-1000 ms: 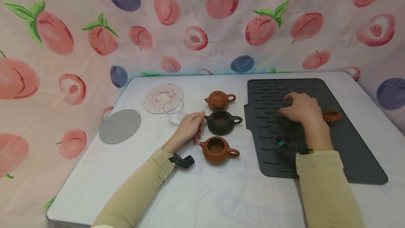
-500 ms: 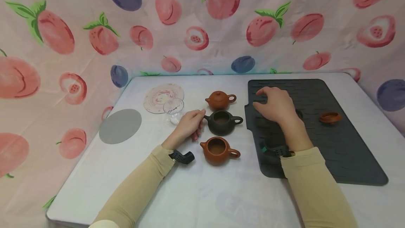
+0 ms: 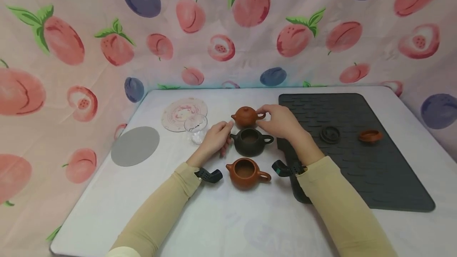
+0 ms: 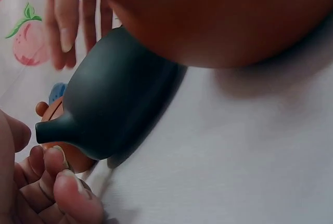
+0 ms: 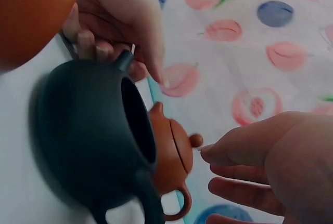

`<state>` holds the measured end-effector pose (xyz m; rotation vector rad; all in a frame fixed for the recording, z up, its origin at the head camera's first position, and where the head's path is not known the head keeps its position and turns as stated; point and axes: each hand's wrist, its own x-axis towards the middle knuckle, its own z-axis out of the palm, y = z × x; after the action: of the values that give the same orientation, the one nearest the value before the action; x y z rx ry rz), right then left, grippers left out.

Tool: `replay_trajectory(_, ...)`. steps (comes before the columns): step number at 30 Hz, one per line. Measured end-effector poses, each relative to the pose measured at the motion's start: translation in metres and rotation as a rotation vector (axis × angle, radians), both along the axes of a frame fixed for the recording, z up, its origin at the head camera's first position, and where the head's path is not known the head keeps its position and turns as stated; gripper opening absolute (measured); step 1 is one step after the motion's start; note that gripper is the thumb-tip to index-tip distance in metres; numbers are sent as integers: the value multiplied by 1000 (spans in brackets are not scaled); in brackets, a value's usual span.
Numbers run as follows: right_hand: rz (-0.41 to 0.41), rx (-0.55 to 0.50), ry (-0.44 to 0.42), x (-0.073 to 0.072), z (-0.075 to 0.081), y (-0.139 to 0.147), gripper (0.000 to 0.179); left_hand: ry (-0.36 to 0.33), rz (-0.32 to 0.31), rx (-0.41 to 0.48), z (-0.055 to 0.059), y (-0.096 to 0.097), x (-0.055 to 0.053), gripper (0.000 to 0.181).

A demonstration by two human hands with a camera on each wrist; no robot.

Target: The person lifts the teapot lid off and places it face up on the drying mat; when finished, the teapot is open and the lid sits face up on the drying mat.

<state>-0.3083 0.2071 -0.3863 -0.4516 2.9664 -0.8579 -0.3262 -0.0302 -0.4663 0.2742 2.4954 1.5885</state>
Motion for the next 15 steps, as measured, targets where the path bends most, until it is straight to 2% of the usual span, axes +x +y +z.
replay_trajectory(5, 57, 11, 21, -15, 1, -12, 38, 22, 29, -31, 2, 6, -4, 47)
replay_trajectory(11, 58, 22, 7, -29, 1, -23, 47, -11, 53, -17, 3, 12, -13, 49)
replay_trajectory(15, 62, 82, 11, -33, 0, -30, 48, -21, 79, -13, 2, 14, -18, 51)
